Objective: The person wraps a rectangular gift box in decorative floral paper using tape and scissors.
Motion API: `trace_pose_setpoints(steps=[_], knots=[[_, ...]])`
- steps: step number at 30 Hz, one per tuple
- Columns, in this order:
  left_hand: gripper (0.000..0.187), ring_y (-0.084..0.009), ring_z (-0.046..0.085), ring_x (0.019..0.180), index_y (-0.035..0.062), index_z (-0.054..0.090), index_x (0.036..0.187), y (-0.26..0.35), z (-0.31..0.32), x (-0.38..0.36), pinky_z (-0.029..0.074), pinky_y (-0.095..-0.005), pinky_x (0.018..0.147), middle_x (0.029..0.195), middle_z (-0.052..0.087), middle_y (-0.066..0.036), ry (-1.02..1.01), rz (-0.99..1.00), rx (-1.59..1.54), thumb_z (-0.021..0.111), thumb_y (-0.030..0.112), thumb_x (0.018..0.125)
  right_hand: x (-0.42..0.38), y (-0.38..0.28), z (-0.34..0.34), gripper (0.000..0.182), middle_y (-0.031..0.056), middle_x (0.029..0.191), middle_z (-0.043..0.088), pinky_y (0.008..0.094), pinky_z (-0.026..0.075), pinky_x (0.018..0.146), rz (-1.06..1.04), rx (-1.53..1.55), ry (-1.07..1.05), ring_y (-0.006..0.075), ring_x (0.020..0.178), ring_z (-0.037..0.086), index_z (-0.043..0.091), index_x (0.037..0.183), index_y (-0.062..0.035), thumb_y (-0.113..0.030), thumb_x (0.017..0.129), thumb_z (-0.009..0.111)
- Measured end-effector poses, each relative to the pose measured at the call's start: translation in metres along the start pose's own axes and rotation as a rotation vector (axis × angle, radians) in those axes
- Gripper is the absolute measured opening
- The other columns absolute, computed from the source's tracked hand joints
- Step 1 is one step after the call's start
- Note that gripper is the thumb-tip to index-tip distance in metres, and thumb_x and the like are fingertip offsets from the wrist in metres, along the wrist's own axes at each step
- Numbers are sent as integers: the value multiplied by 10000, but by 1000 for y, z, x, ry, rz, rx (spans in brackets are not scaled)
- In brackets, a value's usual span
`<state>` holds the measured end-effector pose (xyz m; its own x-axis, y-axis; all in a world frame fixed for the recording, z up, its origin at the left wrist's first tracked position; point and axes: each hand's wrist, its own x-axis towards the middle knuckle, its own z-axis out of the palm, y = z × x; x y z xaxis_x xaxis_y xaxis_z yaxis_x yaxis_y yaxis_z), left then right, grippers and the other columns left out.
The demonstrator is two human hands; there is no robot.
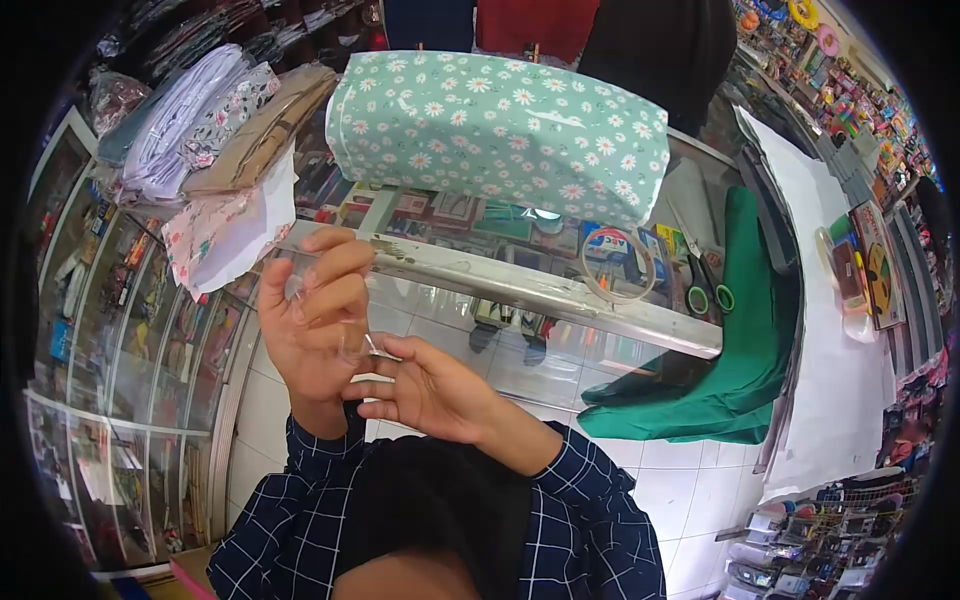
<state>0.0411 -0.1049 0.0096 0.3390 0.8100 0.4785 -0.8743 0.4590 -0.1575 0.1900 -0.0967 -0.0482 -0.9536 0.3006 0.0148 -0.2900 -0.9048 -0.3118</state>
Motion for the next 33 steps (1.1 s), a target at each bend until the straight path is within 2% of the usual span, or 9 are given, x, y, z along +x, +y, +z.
trace_pose_setpoints(steps=[6,12,15,18,25,28,31,32,33], knots=[[188,-126,436,687,83,403,1033,10,2,-8,414,-222,464,898,392,-57,-24,-32,-73,489,196,909,5,18,7,339,94,1218,472,384,482,872,-224,-202,-13,226,1105,554,406,1293,-127,-127,966,497],[191,-127,438,684,81,405,1030,15,6,-11,430,-216,468,899,394,-57,-14,-72,-186,501,188,904,18,32,-2,316,75,1213,449,358,483,858,-469,-386,-49,201,1132,511,442,1197,-83,7,916,557],[179,-123,437,678,77,410,1024,18,7,-12,429,-203,454,895,396,-58,9,-90,-222,497,181,908,29,36,-14,284,72,1200,448,335,482,854,-654,-626,-85,181,1133,482,469,1147,-79,11,906,590],[161,-119,436,668,71,418,1013,22,7,-13,422,-191,428,887,397,-59,39,-78,-231,490,177,915,35,42,-14,222,77,1186,445,320,470,874,-723,-642,-67,173,1117,467,494,1085,-70,-11,907,612],[148,-117,435,659,68,432,1002,30,10,-23,408,-190,410,874,401,-60,76,-73,-211,488,174,916,44,50,-13,120,93,1154,457,324,434,924,-724,-681,-102,172,1086,475,502,981,-61,-41,922,605],[153,-117,425,667,76,440,1002,38,18,-30,402,-208,443,878,396,-54,49,15,-38,490,193,918,41,50,-6,106,93,1082,510,329,438,916,-723,-687,-102,189,1071,510,495,967,-51,-38,927,593],[166,-136,414,688,87,422,1046,45,30,-41,396,-238,490,890,385,-57,38,175,394,471,177,915,31,34,-8,126,90,935,587,321,469,889,-656,-756,-169,208,1015,589,486,960,-33,-11,913,602],[173,-140,412,693,89,417,1056,48,36,-44,395,-243,495,893,383,-58,42,228,549,467,173,914,26,28,-4,139,88,917,588,328,477,867,-594,-760,-106,205,977,599,487,948,-38,-12,904,616],[207,-147,425,697,84,396,1064,50,40,-49,431,-243,500,883,381,-64,46,336,727,498,100,884,22,22,3,152,86,900,589,335,485,845,-534,-765,-43,202,939,610,487,937,-43,-13,895,630]])
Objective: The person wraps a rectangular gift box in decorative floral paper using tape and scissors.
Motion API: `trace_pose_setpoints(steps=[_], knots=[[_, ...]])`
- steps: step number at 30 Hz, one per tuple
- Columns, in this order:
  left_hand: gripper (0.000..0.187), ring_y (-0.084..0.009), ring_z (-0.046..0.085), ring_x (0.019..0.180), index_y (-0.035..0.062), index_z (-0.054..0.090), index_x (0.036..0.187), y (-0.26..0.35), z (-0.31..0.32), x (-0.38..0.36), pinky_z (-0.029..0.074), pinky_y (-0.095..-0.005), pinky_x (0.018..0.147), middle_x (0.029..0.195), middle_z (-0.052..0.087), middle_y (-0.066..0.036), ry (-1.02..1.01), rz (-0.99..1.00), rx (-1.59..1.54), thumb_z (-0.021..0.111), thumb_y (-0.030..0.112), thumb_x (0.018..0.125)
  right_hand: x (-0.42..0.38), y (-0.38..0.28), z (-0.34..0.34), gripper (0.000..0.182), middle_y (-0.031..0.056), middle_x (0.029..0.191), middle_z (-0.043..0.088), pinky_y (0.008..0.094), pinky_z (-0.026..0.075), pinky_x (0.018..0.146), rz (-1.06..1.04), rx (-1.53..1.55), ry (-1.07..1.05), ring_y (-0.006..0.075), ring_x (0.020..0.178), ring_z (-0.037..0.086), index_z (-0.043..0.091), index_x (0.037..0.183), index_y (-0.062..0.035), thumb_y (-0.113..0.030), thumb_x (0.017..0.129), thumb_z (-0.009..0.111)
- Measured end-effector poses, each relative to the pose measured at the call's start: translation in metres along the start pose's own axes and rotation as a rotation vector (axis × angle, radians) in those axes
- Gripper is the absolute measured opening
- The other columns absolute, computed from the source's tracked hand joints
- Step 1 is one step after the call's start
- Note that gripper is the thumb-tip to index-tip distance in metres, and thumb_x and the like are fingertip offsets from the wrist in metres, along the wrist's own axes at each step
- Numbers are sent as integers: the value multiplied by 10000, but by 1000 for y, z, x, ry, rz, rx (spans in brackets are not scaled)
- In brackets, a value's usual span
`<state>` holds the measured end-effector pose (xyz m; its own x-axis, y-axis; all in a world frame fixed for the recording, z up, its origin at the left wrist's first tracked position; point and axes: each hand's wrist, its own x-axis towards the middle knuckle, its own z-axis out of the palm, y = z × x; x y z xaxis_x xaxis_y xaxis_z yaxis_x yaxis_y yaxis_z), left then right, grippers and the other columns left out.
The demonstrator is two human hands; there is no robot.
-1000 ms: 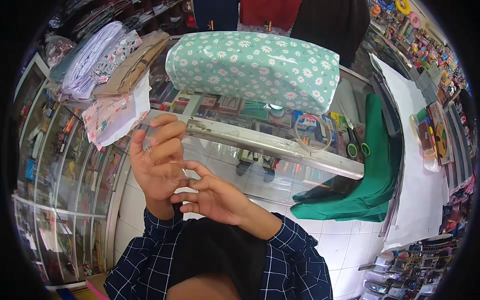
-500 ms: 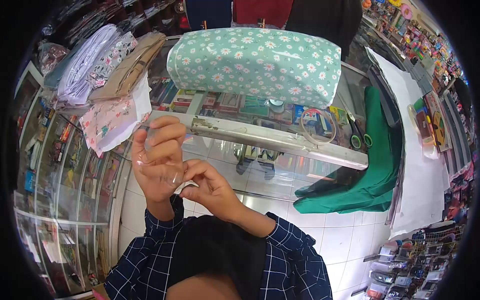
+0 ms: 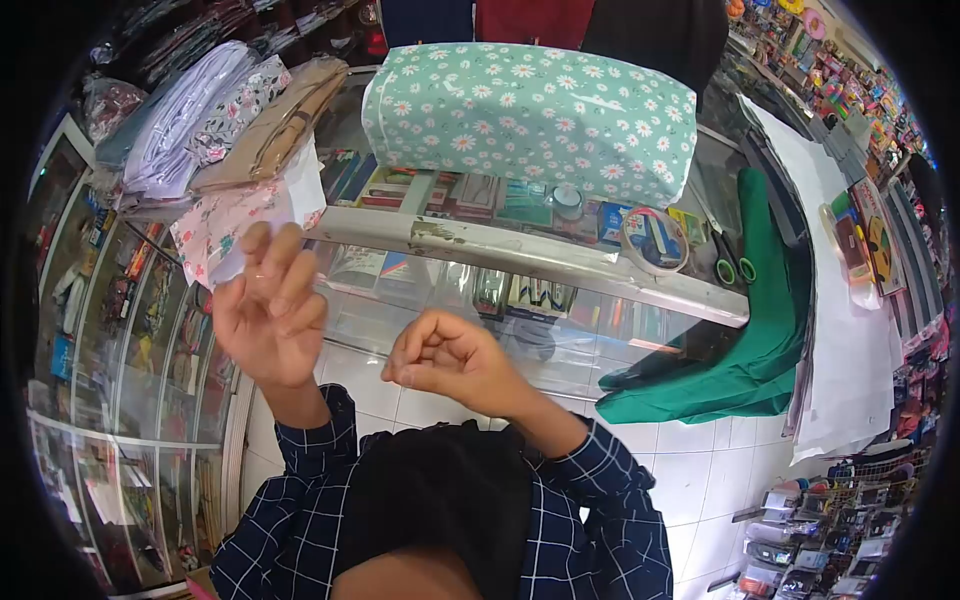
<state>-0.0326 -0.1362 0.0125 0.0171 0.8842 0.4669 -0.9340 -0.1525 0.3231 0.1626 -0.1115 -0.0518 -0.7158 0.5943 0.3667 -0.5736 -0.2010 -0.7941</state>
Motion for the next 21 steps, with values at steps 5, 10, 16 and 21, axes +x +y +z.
trace_pose_setpoints(steps=[5,10,16,21], knots=[[348,-150,486,658,71,356,1105,18,6,-5,517,-298,569,862,406,-60,7,450,886,597,18,860,1,-53,-14,283,64,890,652,205,503,613,457,-165,89,109,794,655,520,1079,-17,-1,851,687],[508,-163,606,626,51,377,1066,18,10,14,617,-341,611,776,501,-58,39,458,1044,699,-153,730,6,-126,-15,162,49,877,688,179,480,591,524,-596,12,70,793,652,646,1023,-4,-50,871,678],[529,-165,658,721,32,405,1091,7,12,76,592,-298,666,790,603,-66,12,545,1144,747,-127,719,35,-214,-5,67,45,870,682,221,494,740,296,-1058,79,80,820,627,677,917,11,-22,860,666],[439,-105,635,759,6,537,1133,3,11,150,527,-225,711,819,628,-40,-77,770,1393,771,-9,762,69,-254,-10,29,22,815,642,231,491,737,-75,-1532,54,98,822,615,657,857,16,-11,846,656]])
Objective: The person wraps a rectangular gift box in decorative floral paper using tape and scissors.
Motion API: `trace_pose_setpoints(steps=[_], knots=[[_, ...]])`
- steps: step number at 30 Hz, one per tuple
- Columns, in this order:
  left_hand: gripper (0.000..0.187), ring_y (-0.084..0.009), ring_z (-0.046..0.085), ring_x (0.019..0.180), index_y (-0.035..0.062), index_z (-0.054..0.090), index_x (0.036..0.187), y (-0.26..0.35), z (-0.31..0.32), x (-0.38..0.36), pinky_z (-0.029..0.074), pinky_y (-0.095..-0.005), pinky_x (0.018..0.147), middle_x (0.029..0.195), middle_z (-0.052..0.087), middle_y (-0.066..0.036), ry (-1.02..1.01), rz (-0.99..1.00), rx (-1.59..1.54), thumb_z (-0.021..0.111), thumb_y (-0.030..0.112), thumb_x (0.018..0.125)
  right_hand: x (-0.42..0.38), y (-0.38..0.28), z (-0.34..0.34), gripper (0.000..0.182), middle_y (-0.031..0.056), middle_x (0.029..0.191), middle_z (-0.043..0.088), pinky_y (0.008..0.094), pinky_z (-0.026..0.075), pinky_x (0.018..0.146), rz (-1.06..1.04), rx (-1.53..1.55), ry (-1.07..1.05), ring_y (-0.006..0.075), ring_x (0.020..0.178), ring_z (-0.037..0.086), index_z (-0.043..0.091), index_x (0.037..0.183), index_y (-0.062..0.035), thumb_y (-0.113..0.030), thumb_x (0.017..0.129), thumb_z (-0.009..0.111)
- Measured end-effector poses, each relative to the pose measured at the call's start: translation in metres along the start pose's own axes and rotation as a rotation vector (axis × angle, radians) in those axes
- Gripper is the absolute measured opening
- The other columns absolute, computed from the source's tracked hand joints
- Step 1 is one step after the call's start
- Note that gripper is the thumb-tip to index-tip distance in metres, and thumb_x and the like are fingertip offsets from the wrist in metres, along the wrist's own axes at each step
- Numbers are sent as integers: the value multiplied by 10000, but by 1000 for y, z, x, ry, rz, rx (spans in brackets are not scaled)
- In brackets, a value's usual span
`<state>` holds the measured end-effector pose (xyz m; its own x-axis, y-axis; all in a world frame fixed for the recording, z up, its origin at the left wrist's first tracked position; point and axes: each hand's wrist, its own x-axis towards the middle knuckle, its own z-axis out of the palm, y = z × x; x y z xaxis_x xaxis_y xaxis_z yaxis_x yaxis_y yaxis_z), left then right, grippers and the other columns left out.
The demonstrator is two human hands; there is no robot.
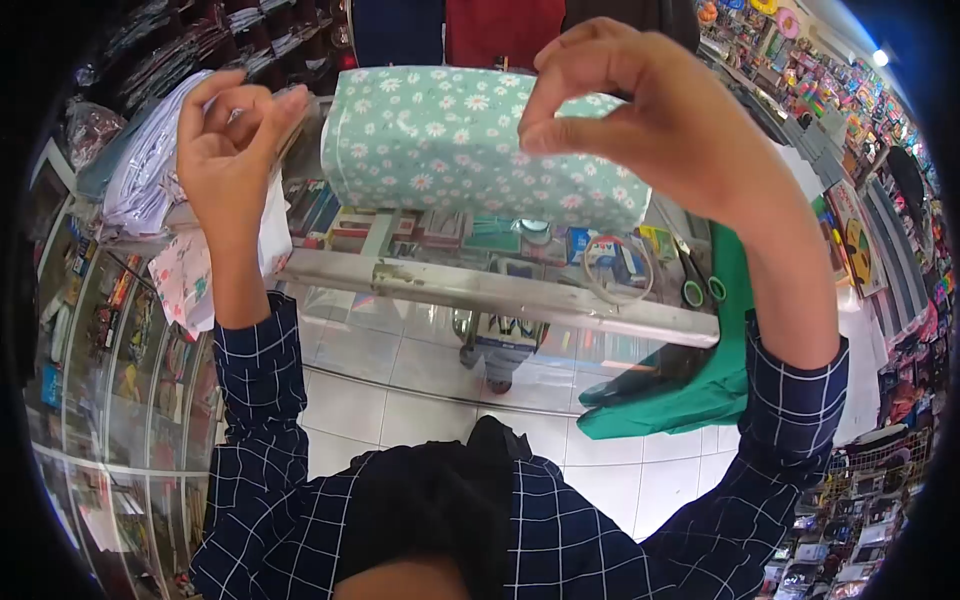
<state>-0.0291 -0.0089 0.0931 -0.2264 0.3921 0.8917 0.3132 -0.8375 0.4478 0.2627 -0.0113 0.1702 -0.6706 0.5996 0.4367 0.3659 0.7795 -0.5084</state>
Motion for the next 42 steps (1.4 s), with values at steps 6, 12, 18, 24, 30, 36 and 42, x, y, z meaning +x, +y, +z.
trace_pose_setpoints(steps=[6,12,18,24,30,36,42], knots=[[375,-48,574,775,14,640,1193,-35,16,48,476,-192,735,818,618,15,-251,-76,259,719,167,859,42,36,-53,88,-18,865,647,199,465,706,90,-162,-58,44,817,593,671,972,-43,-88,902,643],[281,-83,599,903,12,672,1133,-48,30,84,457,-218,828,1010,682,-32,-607,-376,445,652,185,913,70,48,-55,88,12,843,674,217,496,690,-53,-323,3,83,782,644,681,956,-15,-51,884,645],[169,-49,555,835,25,641,996,-57,29,109,459,-211,784,912,611,26,-680,-487,413,649,174,917,93,46,-68,132,58,834,676,241,511,689,-336,-406,-49,134,742,659,677,966,-18,-39,836,675],[133,-56,598,863,29,684,938,-61,26,118,466,-202,754,939,668,-7,-501,-194,496,684,152,887,98,61,-65,128,47,816,665,237,505,672,-352,-343,60,127,742,655,672,966,-18,-19,838,666],[101,-89,609,872,-1,671,941,-44,35,116,457,-221,778,899,653,-26,-518,-157,578,667,63,864,99,79,-70,185,29,843,646,236,501,650,-98,-360,62,92,763,650,641,1030,-22,15,848,641],[707,-318,502,1212,35,376,1315,-55,54,59,390,-381,1040,1339,460,-180,-1047,-159,424,784,237,775,66,127,-31,996,167,1446,261,389,523,867,-136,-131,-189,348,1086,566,191,1492,-98,-298,733,805],[997,-336,509,1224,31,138,1400,-75,65,54,395,-397,1031,1282,539,-229,-1200,-396,332,821,322,734,69,150,-8,947,243,1459,170,438,513,906,-40,21,-329,412,1040,606,67,1485,-5,-316,853,700]])
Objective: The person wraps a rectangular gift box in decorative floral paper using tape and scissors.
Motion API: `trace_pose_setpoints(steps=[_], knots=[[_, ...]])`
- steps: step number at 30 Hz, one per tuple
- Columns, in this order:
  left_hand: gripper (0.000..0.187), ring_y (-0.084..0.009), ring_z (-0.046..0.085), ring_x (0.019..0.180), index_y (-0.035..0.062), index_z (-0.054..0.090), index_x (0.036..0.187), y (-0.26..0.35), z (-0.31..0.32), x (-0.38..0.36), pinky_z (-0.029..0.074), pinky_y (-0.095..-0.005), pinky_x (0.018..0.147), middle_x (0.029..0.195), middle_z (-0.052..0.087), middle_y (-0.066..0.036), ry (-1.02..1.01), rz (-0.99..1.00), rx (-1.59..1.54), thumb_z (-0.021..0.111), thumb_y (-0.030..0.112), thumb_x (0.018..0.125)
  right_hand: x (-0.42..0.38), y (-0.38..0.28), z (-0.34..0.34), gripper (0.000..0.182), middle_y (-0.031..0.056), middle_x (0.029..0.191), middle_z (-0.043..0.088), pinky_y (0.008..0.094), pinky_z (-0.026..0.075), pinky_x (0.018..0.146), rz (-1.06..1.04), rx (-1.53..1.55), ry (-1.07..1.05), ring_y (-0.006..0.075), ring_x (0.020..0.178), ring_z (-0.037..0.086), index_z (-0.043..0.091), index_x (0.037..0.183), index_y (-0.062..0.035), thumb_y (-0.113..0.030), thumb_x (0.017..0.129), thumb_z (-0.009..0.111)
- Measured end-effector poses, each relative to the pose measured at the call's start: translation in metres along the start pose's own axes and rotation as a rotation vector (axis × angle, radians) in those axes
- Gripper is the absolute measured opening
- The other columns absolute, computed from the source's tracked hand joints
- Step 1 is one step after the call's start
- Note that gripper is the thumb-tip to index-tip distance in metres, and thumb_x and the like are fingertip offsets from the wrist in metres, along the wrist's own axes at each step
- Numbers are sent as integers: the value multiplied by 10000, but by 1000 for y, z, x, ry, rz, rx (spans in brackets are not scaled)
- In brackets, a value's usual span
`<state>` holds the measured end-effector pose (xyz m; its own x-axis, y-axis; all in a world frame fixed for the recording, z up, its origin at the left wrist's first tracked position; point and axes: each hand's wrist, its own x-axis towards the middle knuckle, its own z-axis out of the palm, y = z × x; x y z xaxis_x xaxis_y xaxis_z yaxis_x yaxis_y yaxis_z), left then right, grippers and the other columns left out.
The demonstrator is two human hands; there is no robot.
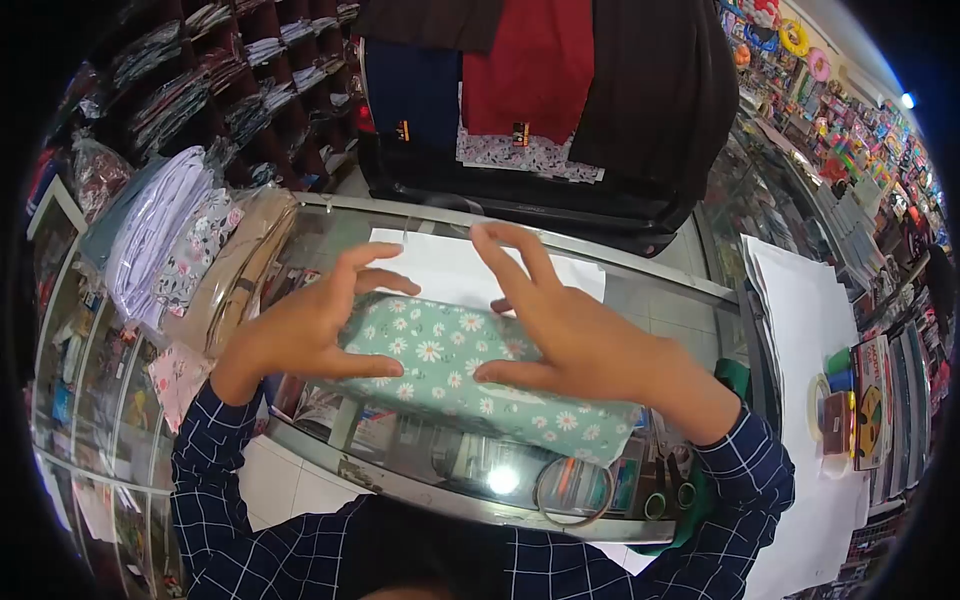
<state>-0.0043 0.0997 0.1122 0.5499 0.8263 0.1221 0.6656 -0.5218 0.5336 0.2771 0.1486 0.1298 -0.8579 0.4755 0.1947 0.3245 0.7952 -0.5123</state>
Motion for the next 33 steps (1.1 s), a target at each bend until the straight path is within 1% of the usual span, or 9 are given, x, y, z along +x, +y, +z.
trace_pose_setpoints(steps=[6,12,18,21,24,25,26,28,33], knots=[[1056,-380,568,1068,11,263,1410,1,13,5,425,-431,957,1168,566,-228,68,246,131,820,483,648,1,24,20,803,246,1461,175,416,512,914,53,98,-13,385,1052,602,108,1483,-13,-268,917,618],[1073,-369,578,947,24,273,1422,-1,18,12,446,-434,894,1066,588,-205,52,214,97,834,442,609,0,10,23,1195,241,1458,174,422,500,917,-71,139,58,424,1127,560,65,1495,-17,-380,668,848],[1113,-368,561,1036,10,225,1417,2,22,13,453,-423,915,1255,484,-225,116,319,93,869,326,566,-1,4,20,1248,244,1450,181,402,488,929,15,129,-12,436,1092,565,45,1487,12,-341,624,875],[1134,-363,558,1067,-9,203,1403,2,26,10,464,-410,925,1316,437,-224,153,326,17,884,280,544,-1,8,20,1331,204,1464,161,416,461,996,50,162,8,354,1216,507,42,1518,-57,-326,560,927],[1192,-362,582,1030,-25,153,1386,1,24,13,481,-392,901,1232,499,-214,153,333,27,910,303,525,7,33,16,1230,167,1475,164,408,459,989,36,445,18,317,1221,509,79,1522,-76,-259,626,902],[1219,-362,594,1008,-30,132,1380,1,24,15,487,-385,888,1182,536,-209,151,345,47,921,321,519,15,47,15,1071,180,1449,223,391,482,933,-22,374,48,298,1176,550,104,1523,-110,-252,743,825],[1225,-365,596,1007,-32,128,1379,3,23,16,487,-382,889,1172,542,-213,144,323,60,921,325,517,22,56,14,870,155,1429,260,377,487,926,-55,399,96,279,1186,549,183,1510,-115,-115,828,724],[1238,-372,598,1005,-37,120,1378,7,18,17,486,-374,893,1151,554,-221,134,282,91,923,333,512,40,90,15,755,133,1407,294,355,485,924,-100,231,138,262,1184,554,245,1487,-125,-10,849,631],[1310,-433,606,1021,17,87,1421,21,9,23,478,-395,908,1111,576,-322,-112,-14,91,924,372,478,65,131,34,671,124,1398,308,360,467,968,-146,288,148,252,1181,547,314,1434,-106,54,839,576]])
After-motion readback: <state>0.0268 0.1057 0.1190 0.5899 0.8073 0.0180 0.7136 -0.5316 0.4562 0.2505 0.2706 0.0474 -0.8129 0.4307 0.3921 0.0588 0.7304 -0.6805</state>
